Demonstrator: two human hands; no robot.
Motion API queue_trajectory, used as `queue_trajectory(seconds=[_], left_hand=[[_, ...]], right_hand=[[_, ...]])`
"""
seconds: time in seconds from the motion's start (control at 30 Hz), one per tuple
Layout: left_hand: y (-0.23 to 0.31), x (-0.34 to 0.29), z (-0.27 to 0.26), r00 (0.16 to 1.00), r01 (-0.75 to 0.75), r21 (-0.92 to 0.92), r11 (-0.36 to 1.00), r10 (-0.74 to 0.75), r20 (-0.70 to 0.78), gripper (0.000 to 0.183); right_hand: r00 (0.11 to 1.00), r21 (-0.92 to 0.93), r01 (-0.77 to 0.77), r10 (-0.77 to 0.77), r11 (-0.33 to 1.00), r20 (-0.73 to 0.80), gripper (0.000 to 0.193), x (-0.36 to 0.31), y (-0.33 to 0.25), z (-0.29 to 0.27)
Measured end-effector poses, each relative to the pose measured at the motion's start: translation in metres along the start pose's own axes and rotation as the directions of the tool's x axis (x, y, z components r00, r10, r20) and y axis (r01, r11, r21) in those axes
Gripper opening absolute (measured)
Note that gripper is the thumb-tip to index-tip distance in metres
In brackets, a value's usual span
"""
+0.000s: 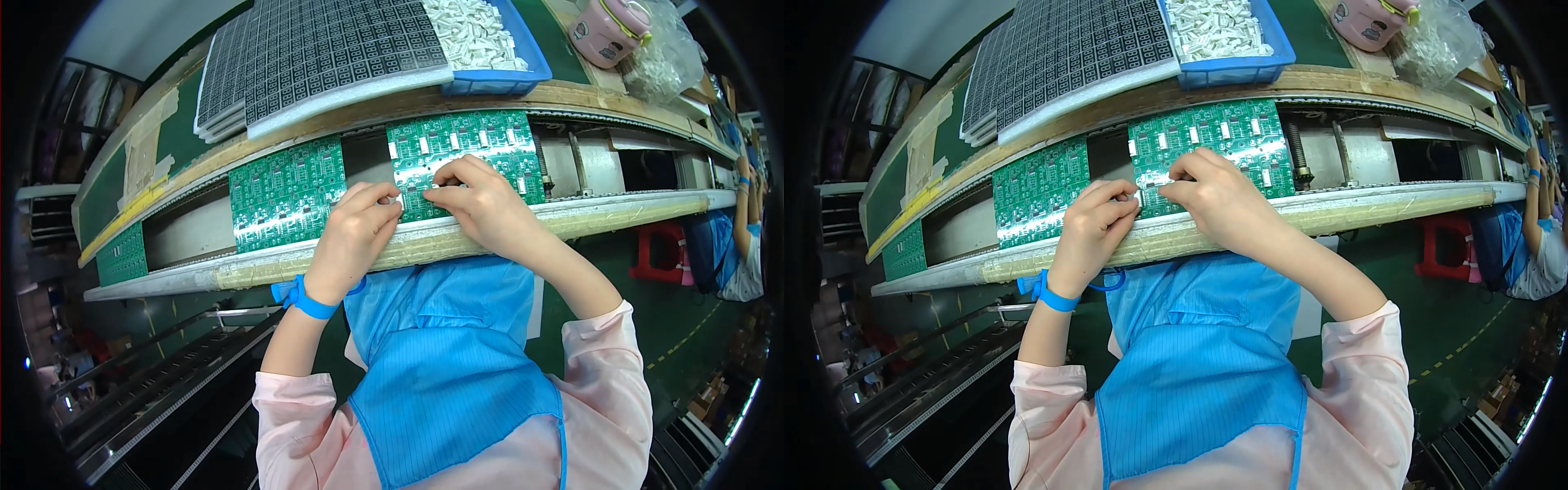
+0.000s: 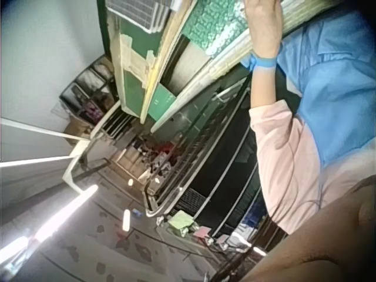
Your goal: The person picks small white components from a blue bin and places them onto designated spots on a green circuit board. They then pick black rectangular components from a tray and insert them into the board. The person continues this assembly process, handling components one by one and placing them into the circuit board.
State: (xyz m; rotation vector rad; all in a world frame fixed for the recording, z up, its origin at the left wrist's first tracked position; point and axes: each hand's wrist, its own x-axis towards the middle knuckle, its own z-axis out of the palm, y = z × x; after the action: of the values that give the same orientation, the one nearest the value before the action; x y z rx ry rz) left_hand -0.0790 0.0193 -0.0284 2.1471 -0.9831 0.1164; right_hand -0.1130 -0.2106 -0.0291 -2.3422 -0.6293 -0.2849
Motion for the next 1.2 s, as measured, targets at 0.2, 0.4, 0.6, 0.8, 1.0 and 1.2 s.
queue_trajectory(seconds=[0.2,0.4,0.6,0.8,1.0,1.2], left_hand=[[0.002,0.006,-0.005,0.997,-0.047,0.038,0.998,0.044,0.065,0.015],[0.005,0.006,-0.008,0.993,-0.056,0.072,0.996,0.048,0.105,0.015],[0.006,0.003,-0.005,0.997,-0.038,0.062,0.997,0.034,0.065,0.016],[0.005,0.001,-0.002,0.999,-0.03,0.056,0.998,0.029,0.021,0.016],[0.003,0.004,-0.006,0.997,-0.043,0.045,0.998,0.04,0.066,0.016],[0.007,0.013,-0.011,0.982,-0.092,0.136,0.986,0.067,0.176,0.014]], right_hand=[[0.989,0.218,-0.107,0.126,0.97,-0.074,0.016,0.002,0.001,-0.008],[0.986,0.266,-0.127,0.151,0.955,-0.071,0.014,0.002,0.005,-0.012],[0.994,0.184,-0.082,0.094,0.98,-0.055,0.016,0.005,0.008,-0.011],[0.992,0.167,-0.119,0.126,0.979,-0.029,0.021,0.004,0.007,-0.008],[0.978,0.208,-0.207,0.206,0.956,0.022,0.023,0.003,0.003,-0.01],[0.969,0.231,-0.245,0.24,0.942,0.048,0.022,0.002,0.003,-0.01]])
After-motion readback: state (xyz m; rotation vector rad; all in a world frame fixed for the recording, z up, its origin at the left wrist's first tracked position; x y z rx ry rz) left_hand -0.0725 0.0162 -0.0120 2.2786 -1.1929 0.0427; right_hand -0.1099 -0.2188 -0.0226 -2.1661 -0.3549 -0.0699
